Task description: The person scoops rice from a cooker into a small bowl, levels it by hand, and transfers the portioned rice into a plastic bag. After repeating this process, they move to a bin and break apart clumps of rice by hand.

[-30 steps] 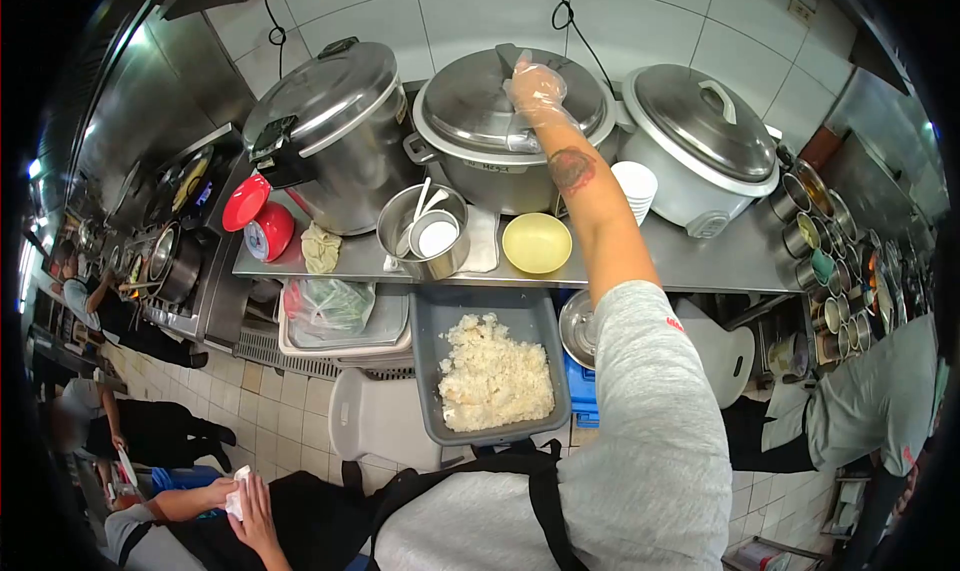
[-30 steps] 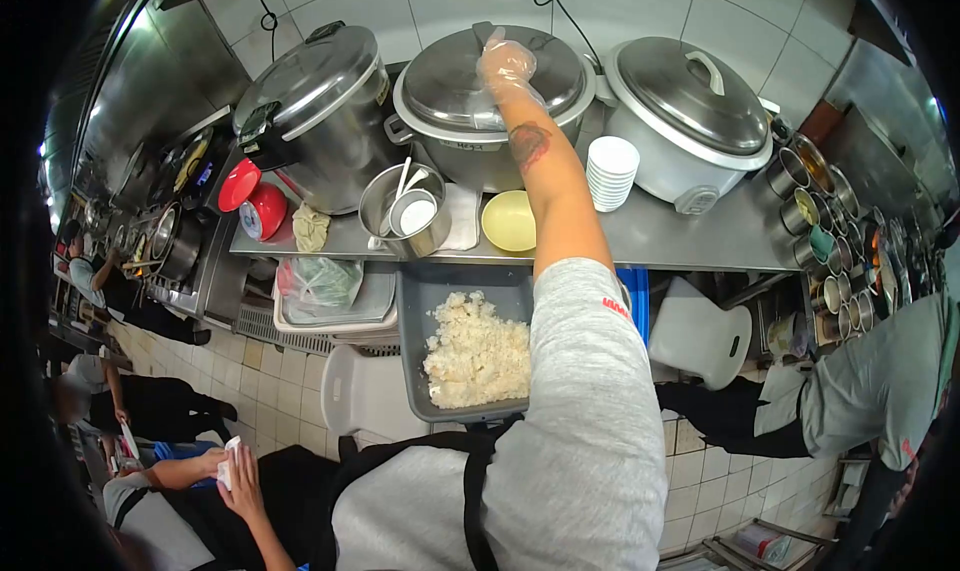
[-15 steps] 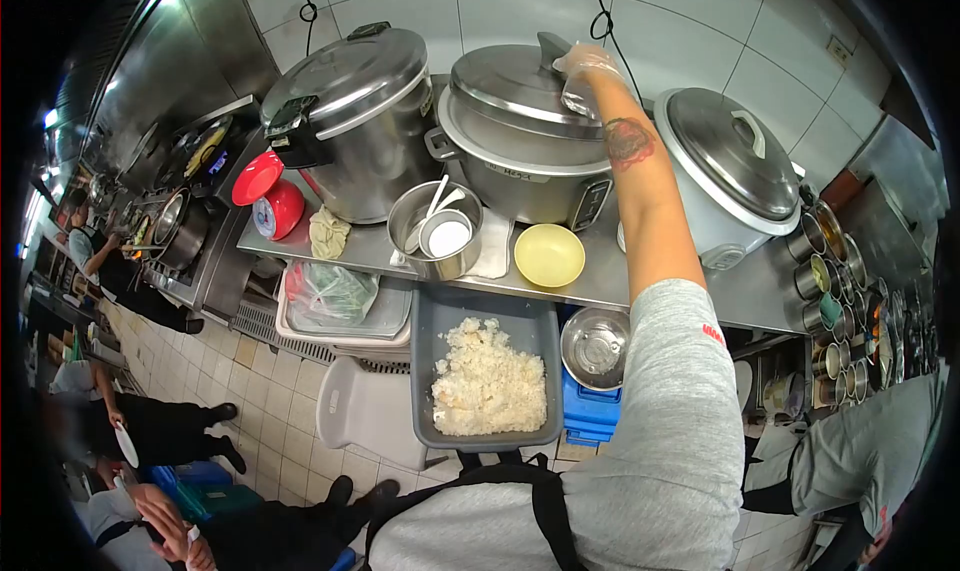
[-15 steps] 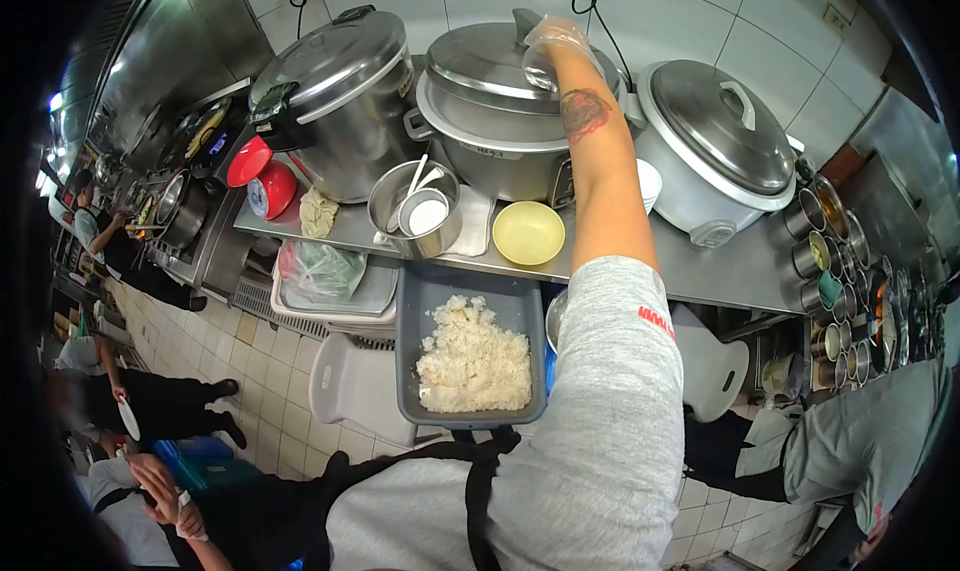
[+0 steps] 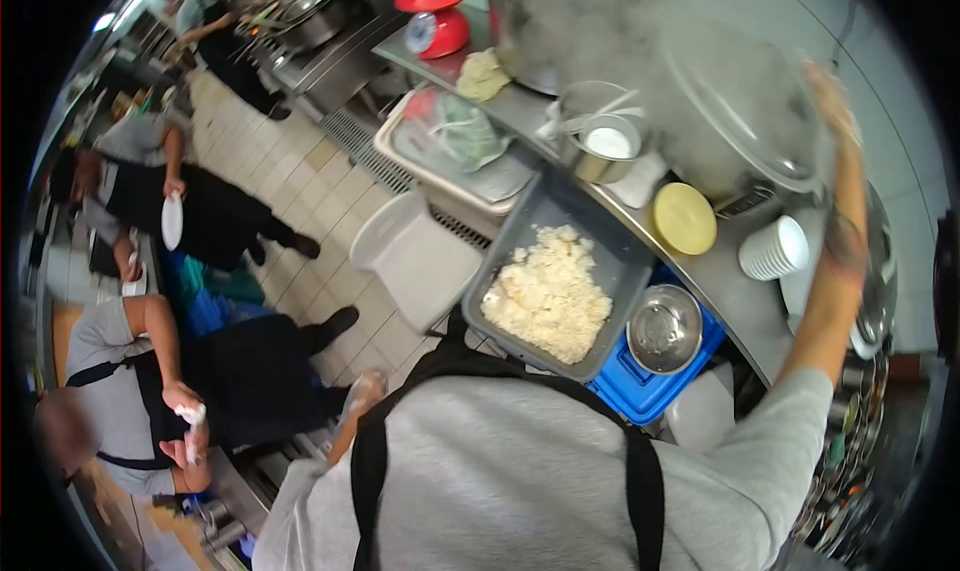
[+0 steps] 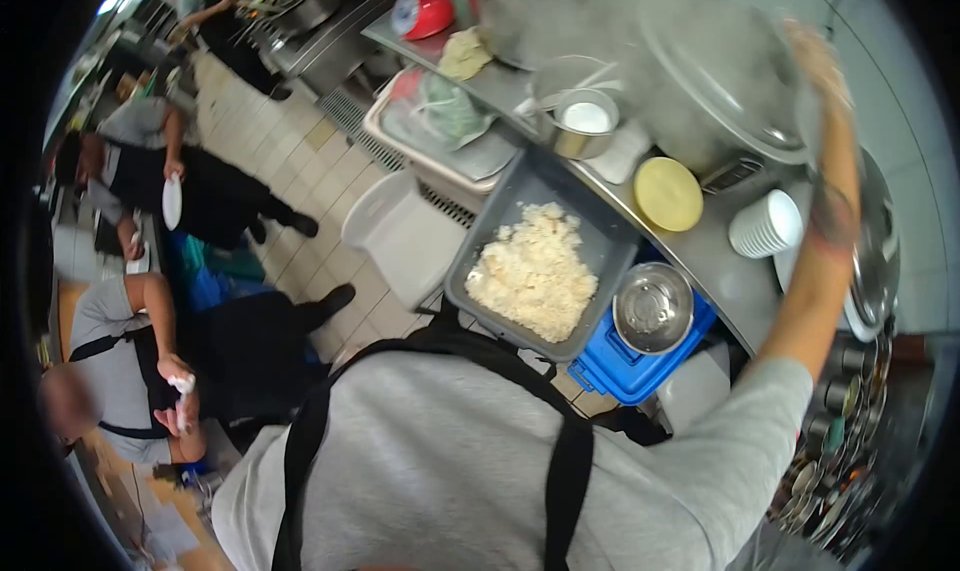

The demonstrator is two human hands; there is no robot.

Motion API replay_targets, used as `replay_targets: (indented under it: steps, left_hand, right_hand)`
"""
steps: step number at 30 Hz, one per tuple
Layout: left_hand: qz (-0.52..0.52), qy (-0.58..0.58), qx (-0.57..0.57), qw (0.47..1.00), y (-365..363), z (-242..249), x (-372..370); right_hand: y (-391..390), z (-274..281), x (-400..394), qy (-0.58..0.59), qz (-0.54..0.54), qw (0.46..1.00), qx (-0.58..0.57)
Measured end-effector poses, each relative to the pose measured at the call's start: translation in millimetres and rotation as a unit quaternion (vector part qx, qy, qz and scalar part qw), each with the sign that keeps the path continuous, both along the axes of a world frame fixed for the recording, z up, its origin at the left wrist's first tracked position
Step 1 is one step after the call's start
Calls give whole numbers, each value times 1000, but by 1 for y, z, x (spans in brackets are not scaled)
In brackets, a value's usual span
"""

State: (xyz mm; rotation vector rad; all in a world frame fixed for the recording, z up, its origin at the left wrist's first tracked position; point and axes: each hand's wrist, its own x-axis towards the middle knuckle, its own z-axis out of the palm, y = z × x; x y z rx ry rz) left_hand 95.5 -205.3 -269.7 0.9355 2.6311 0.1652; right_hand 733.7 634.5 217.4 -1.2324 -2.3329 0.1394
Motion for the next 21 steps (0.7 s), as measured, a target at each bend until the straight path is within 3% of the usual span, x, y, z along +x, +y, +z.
replay_targets:
  steps: [2, 4, 8, 12, 13, 16, 18, 20, 21]
  left_hand:
    - [-67, -76, -38, 994, 39, -27, 47]
    - [-119, -93, -42, 988, 70, -29, 52]
    - [-169, -114, -18, 979, 138, -39, 35]
    - [-159, -171, 87, 968, 202, -39, -18]
    - [-246, -187, 12, 951, 222, -45, -52]
    - [-314, -208, 11, 926, 284, -40, -102]
    - [-318, -166, 55, 932, 324, -40, -138]
    - [-312, -157, 100, 932, 341, -66, -182]
    - [-307, -163, 128, 929, 347, -103, -221]
  right_hand:
    - [-37, 27, 1, 75, 128, 989, 29]
    - [-91, 36, -1, 119, 166, 977, 57]
    - [-188, 27, -61, 122, 64, 985, 103]
    - [-224, 19, -132, 162, -82, 983, -15]
    - [-229, 15, -152, 178, -48, 983, -11]
    - [-230, 6, -210, 165, -75, 983, -21]
    - [-226, 7, -260, 171, -75, 982, -7]
    - [-209, -2, -298, 191, -68, 979, -19]
    - [-202, -5, -318, 157, -110, 981, 23]
